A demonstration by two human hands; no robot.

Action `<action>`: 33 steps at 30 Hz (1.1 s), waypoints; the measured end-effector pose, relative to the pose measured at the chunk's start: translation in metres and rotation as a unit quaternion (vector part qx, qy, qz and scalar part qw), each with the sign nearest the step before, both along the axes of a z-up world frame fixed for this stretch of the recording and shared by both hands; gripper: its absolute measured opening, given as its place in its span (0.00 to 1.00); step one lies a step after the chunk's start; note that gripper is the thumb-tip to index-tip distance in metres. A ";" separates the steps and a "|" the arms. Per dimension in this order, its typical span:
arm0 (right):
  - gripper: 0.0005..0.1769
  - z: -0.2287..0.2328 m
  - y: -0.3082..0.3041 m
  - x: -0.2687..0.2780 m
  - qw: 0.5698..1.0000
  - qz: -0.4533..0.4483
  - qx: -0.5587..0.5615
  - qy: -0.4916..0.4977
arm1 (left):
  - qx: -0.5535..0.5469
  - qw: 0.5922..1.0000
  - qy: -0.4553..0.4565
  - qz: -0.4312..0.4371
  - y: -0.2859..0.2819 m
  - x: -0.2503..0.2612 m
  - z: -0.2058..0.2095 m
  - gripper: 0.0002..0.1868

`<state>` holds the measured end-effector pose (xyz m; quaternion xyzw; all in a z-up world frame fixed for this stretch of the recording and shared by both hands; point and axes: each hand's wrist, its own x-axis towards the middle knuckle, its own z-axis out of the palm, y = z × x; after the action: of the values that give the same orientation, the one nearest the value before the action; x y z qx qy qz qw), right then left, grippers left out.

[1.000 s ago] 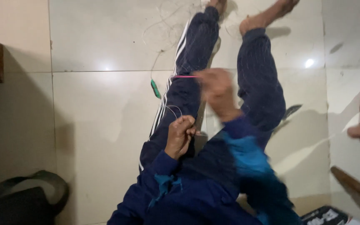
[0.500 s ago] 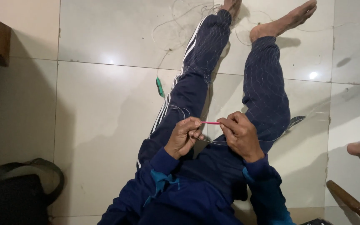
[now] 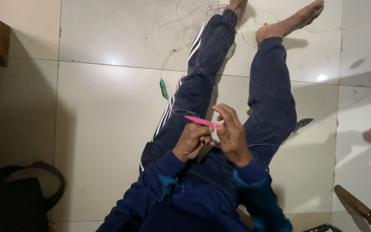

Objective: Repairing a fishing net by weaving a netting needle through the mesh while sitting on the floor and using feet to hold the net taut.

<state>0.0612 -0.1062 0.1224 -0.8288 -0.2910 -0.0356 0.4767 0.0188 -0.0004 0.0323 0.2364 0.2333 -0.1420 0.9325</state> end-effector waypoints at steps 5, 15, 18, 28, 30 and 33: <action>0.33 -0.012 0.013 -0.007 0.996 -0.011 -0.073 0.058 | 0.091 0.995 -0.033 0.012 -0.006 -0.001 -0.014 0.05; 0.05 0.023 -0.001 -0.008 0.981 -0.089 -0.167 -0.031 | 0.120 0.991 -0.052 -0.001 -0.006 -0.006 0.007 0.02; 0.04 0.038 0.000 -0.002 0.991 -0.074 -0.106 -0.027 | 0.132 0.990 -0.053 -0.003 -0.008 -0.002 0.008 0.02; 0.08 0.055 0.059 -0.078 0.975 0.224 -0.001 -0.002 | 0.032 0.996 -0.073 -0.049 0.011 -0.006 -0.005 0.02; 0.07 0.059 0.064 -0.086 0.970 0.243 0.004 0.007 | 0.025 0.996 -0.084 -0.035 0.013 -0.009 0.002 0.03; 0.09 0.065 0.066 -0.083 0.970 0.240 0.035 0.022 | 0.061 0.992 -0.104 -0.038 0.014 -0.010 0.002 0.03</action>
<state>-0.0222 -0.0406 0.1878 -0.7181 -0.4691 0.0881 0.5064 0.0088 0.0132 0.0339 0.3148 0.1337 -0.1371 0.9296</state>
